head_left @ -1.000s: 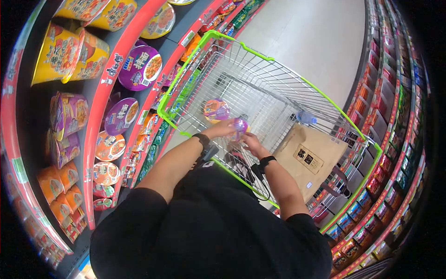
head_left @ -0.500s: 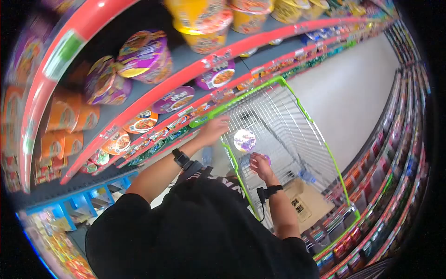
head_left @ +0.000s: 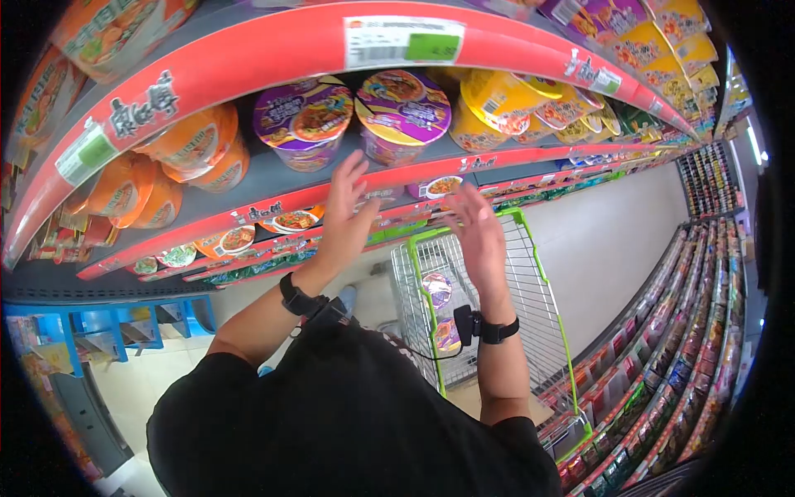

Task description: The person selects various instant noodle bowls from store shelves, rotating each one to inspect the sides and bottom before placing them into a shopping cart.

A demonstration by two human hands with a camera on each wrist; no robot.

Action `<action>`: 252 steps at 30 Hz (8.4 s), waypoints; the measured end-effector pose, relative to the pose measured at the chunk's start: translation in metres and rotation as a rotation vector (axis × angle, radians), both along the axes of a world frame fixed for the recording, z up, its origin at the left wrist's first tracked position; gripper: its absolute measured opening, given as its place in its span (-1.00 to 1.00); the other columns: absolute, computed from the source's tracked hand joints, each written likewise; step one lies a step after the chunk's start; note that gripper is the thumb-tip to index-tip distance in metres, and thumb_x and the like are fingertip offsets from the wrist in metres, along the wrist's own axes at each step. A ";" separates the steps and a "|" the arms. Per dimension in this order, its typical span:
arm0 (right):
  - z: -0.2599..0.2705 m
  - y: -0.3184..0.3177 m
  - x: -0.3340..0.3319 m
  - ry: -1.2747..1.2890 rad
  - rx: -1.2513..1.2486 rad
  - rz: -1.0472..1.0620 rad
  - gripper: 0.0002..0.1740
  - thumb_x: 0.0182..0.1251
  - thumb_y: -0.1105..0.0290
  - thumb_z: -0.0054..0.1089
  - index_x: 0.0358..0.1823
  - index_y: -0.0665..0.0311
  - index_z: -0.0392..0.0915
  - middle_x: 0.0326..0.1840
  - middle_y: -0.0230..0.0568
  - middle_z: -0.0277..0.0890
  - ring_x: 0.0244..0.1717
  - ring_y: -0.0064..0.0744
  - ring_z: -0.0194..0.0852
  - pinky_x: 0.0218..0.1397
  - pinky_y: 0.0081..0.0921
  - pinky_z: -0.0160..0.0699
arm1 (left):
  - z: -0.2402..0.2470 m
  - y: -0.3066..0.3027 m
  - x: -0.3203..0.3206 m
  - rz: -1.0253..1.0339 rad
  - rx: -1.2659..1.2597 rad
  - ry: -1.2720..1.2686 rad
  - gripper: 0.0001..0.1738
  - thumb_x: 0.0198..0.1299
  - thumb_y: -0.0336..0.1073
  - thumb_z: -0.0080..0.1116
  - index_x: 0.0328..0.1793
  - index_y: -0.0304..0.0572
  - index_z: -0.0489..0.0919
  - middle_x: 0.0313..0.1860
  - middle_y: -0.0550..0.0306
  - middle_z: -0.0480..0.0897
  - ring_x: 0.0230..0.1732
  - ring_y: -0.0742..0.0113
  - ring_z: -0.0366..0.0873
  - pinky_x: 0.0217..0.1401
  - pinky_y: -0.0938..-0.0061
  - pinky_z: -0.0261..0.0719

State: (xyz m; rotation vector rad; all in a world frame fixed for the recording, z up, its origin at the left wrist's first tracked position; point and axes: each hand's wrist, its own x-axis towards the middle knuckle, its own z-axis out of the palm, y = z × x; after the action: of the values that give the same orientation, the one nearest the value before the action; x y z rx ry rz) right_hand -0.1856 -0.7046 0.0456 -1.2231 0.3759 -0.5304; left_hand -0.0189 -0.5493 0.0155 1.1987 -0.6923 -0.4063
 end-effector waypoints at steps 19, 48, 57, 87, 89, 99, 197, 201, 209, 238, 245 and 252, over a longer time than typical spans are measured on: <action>0.014 -0.012 0.095 0.163 -0.337 -0.123 -0.33 0.47 0.06 0.06 0.47 0.24 0.20 0.42 -0.24 0.28 0.40 -0.39 0.24 0.32 -0.27 0.30 | 0.016 -0.024 0.015 0.043 0.003 -0.115 -0.04 0.19 -0.47 0.11 0.63 -0.19 -0.20 0.59 -0.22 -0.03 0.62 -0.02 -0.10 0.56 0.00 -0.05; 0.012 0.073 -0.066 -0.060 0.226 -0.299 -0.32 0.41 0.02 0.14 0.33 0.38 0.24 0.31 -0.10 0.37 0.32 -0.26 0.37 0.35 -0.17 0.37 | 0.026 0.016 -0.011 -0.467 -0.202 -0.174 -0.58 0.24 -0.42 0.04 0.23 -0.37 0.47 0.31 -0.12 0.43 0.39 0.08 0.36 0.40 0.25 0.34; 0.012 0.102 -0.112 -0.045 0.031 -0.455 -0.07 0.14 0.42 0.42 0.48 0.46 0.08 0.47 -0.07 0.16 0.44 -0.19 0.20 0.45 -0.21 0.27 | 0.009 0.008 -0.017 -0.793 -0.011 -0.199 -0.50 0.38 -0.18 -0.09 0.28 -0.40 0.50 0.37 -0.19 0.44 0.45 0.03 0.31 0.48 0.21 0.18; 0.028 0.099 -0.111 -0.148 -0.367 -0.457 -0.76 0.33 0.38 0.23 -0.07 0.39 0.60 0.12 -0.03 0.45 0.32 -0.09 0.32 0.41 -0.14 0.21 | -0.005 0.013 -0.045 -0.806 -0.052 -0.293 0.12 -0.16 -0.44 0.58 0.54 -0.15 0.14 0.58 -0.07 0.02 0.59 0.04 0.01 0.51 0.18 0.25; 0.030 0.099 -0.110 -0.147 -0.359 -0.463 -0.75 0.33 0.37 0.23 -0.07 0.39 0.60 0.12 -0.02 0.45 0.32 -0.09 0.32 0.41 -0.14 0.21 | -0.004 0.012 -0.045 -0.812 -0.051 -0.294 0.15 -0.18 -0.44 0.59 0.55 -0.15 0.12 0.58 -0.08 0.02 0.59 0.04 0.01 0.52 0.18 0.23; 0.025 0.098 -0.111 -0.184 -0.318 -0.496 -0.65 0.35 0.37 0.20 0.10 0.40 0.51 0.00 -0.09 0.49 0.20 -0.21 0.41 0.32 -0.27 0.31 | -0.005 0.008 -0.042 -0.928 -0.163 0.134 0.27 -0.19 -0.42 0.61 0.60 -0.14 -0.04 0.58 -0.08 0.05 0.55 0.07 0.11 0.48 0.18 0.29; -0.307 0.037 -0.351 0.908 0.266 -0.626 -0.45 0.29 0.34 0.13 0.30 0.36 0.35 0.14 -0.06 0.51 0.08 -0.41 0.48 0.08 -0.42 0.46 | -0.198 -0.091 -0.213 -0.934 0.761 -0.136 -0.60 0.25 -0.28 0.16 0.18 -0.29 0.54 0.06 0.05 0.64 0.06 0.32 0.59 0.15 0.39 0.52; -0.242 0.021 -0.280 0.666 0.407 -0.478 -0.50 0.34 0.38 0.04 0.30 0.35 0.34 0.23 -0.07 0.45 0.08 -0.36 0.49 0.11 -0.29 0.50 | -0.146 -0.065 -0.147 -0.669 0.616 0.031 -0.66 0.25 -0.37 0.13 0.15 -0.29 0.56 0.06 0.08 0.63 0.03 0.36 0.60 0.09 0.46 0.55; -0.140 0.028 -0.098 0.367 0.212 0.007 -0.50 0.44 0.44 -0.04 0.38 0.39 0.26 0.27 -0.01 0.46 0.21 -0.21 0.52 0.21 -0.34 0.51 | -0.059 0.031 -0.029 0.035 0.149 0.061 -0.58 0.21 -0.57 0.02 0.23 -0.28 0.44 0.14 0.10 0.50 0.01 0.34 0.57 0.03 0.49 0.53; 0.025 0.058 0.074 -0.167 0.106 0.186 -0.14 0.31 0.03 0.11 0.53 0.17 -0.03 0.49 -0.14 0.10 0.46 -0.06 0.14 0.47 -0.02 0.12 | 0.027 0.062 0.037 0.020 0.013 -0.298 -0.25 0.20 -0.43 0.12 0.54 -0.28 0.17 0.57 -0.13 0.08 0.48 0.10 0.22 0.44 0.27 0.28; 0.005 0.047 -0.026 -0.244 0.178 -0.026 -0.38 0.36 -0.01 0.17 0.24 0.24 0.26 0.25 -0.13 0.38 0.28 -0.21 0.36 0.35 -0.14 0.32 | 0.003 0.033 0.003 -0.371 -0.319 -0.001 -0.52 0.39 -0.14 0.07 0.29 -0.29 0.37 0.52 -0.19 0.14 0.51 0.02 0.17 0.48 0.07 0.22; -0.012 0.066 -0.126 0.174 0.138 -0.222 -0.29 0.43 -0.09 0.07 0.33 0.35 0.29 0.13 -0.19 0.46 0.11 -0.43 0.49 0.13 -0.45 0.55 | 0.008 -0.007 -0.025 -0.821 -0.127 -0.176 -0.37 0.31 0.04 0.14 0.32 -0.26 0.41 0.47 -0.20 0.26 0.46 0.00 0.26 0.48 0.13 0.18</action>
State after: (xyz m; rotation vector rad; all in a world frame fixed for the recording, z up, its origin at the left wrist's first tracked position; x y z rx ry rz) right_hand -0.3117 -0.6388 0.0341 -1.1031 0.6907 -0.5792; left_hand -0.0438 -0.5566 0.0240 0.7910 -1.3422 -0.9258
